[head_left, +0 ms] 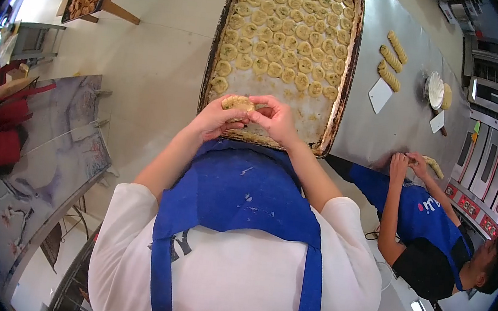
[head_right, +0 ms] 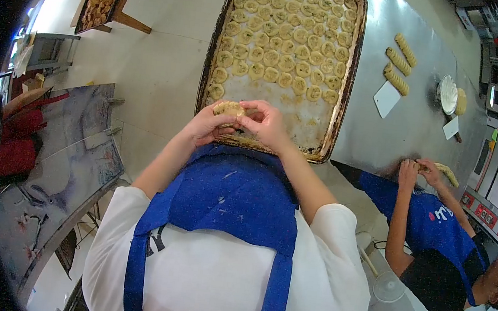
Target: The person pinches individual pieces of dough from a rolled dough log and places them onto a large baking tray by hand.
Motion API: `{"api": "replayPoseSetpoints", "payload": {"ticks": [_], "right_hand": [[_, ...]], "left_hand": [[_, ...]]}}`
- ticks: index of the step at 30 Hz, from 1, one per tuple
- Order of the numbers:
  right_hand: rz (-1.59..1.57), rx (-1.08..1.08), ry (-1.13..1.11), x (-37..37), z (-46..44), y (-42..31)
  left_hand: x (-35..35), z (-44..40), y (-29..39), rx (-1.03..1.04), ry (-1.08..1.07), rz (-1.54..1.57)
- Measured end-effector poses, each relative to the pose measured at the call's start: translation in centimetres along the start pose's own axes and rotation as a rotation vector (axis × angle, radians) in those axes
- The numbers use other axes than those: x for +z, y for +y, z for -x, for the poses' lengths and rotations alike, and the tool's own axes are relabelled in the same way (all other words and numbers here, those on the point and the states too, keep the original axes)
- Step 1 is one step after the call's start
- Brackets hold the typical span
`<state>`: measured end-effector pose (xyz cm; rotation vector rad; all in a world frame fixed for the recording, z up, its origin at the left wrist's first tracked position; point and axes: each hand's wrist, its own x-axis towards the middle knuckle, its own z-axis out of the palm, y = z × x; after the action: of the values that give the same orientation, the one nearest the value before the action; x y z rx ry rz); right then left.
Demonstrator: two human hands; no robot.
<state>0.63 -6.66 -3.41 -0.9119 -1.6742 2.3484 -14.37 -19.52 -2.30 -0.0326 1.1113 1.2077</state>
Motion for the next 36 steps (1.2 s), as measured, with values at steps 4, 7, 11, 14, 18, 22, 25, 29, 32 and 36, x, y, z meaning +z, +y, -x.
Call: {"api": "replayPoseSetpoints", "payload": {"ticks": [4,7,11,14,18,22,25,29,32,36], "right_hand": [[0.045,0.185,-0.077,-2.0,-0.7,1.8],[0.643,-0.091,0.178,-3.5,-1.3,2.8],[0.978,-0.337,0.149,-5.5,-1.6,4.4],[1.042,-0.352,0.110,-5.5,-1.9,4.9],[1.193,-0.341,0.048,-5.8,-2.2,3.8],[1.439,-0.291,0.276,-3.2,-3.3,1.5],[1.449,-0.297,0.325,-2.9,-6.6,2.9],[1.554,-0.457,0.295,-3.0,-7.8,5.5],[1.574,-0.419,0.308,-3.3,-7.8,5.0],[1.467,-0.363,0.441,-3.8,-8.0,4.4]], "left_hand": [[-0.2,-0.2,0.4,0.136,0.012,-0.628],[-1.0,-0.9,-0.6,0.326,0.115,-0.971],[-1.7,-0.8,-0.8,0.164,0.118,-0.623],[-2.1,0.0,-0.6,0.194,0.131,-0.434],[-3.0,0.7,-0.3,0.088,0.145,-0.339],[-3.4,1.1,-0.5,0.101,0.147,-0.249],[-3.5,1.0,-1.2,0.099,0.106,-0.136],[-3.2,1.8,-1.3,0.102,0.093,-0.089],[-3.5,1.6,-1.5,0.102,0.070,0.001],[-3.4,2.3,-0.9,0.066,0.028,0.187]]}}
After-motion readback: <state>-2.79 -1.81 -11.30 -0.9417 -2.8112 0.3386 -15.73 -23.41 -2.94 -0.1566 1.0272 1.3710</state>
